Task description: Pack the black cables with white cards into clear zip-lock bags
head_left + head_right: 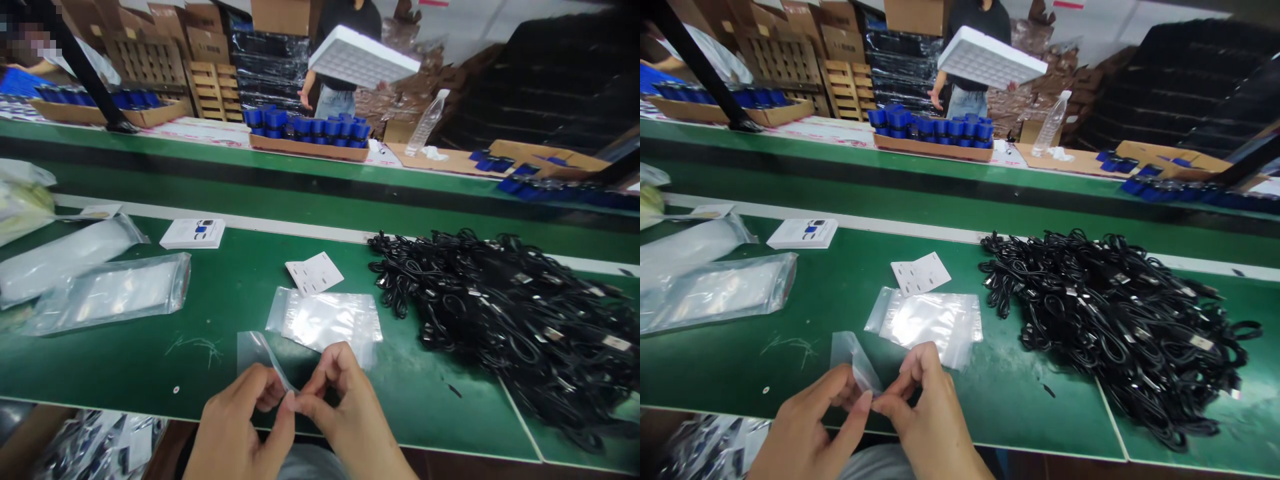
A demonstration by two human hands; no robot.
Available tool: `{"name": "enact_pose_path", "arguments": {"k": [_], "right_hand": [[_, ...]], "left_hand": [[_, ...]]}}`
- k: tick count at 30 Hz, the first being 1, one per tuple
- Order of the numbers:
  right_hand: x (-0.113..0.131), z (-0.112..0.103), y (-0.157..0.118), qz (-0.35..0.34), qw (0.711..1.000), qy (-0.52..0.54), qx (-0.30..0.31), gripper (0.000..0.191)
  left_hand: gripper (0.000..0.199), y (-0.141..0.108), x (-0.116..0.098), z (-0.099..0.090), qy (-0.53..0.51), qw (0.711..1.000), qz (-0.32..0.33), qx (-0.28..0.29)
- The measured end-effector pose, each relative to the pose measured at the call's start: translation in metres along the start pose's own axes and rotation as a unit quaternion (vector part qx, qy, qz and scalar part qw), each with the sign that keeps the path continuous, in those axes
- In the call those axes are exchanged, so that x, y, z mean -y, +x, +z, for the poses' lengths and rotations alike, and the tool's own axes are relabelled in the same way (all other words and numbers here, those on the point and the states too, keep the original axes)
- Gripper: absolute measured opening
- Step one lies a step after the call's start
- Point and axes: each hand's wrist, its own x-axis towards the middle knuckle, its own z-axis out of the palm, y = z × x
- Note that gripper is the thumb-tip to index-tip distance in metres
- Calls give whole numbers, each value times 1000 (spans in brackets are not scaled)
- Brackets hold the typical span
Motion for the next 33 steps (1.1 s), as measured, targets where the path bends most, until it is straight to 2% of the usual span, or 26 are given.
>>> {"name": "enact_pose_path", "arguments": {"k": [5,9,11,16,19,23,25,27,30,33], "right_hand": [[-4,3,-6,-56,994,-95,9,29],[-9,5,-10,-199,955,-218,3,30],[-8,5,-10,-239,938,-251,-1,29],[2,1,-8,-265,916,-299,10,30],[5,0,-6,-286,893,-348,6,27],[4,6,-6,-312,840,-439,-57,28],[2,11,-6,-324,827,-449,-92,32],[-1,13,-5,-325,824,-447,-125,31],[-3,12,-2,-291,826,-456,-159,28],[-2,7,1,-236,847,-453,-148,26]], "left_hand": [[20,-2,5,3,30,999,-22,18],[23,-1,8,4,32,998,-31,35],[26,1,9,2,25,998,-20,47],[21,4,11,0,53,994,70,61],[21,4,13,2,84,988,118,57],[24,4,15,4,114,977,179,2],[27,4,16,5,120,975,185,-11],[26,2,17,6,130,976,176,-5],[25,-2,17,7,142,974,175,-6],[24,-4,16,4,119,981,154,-12]]}}
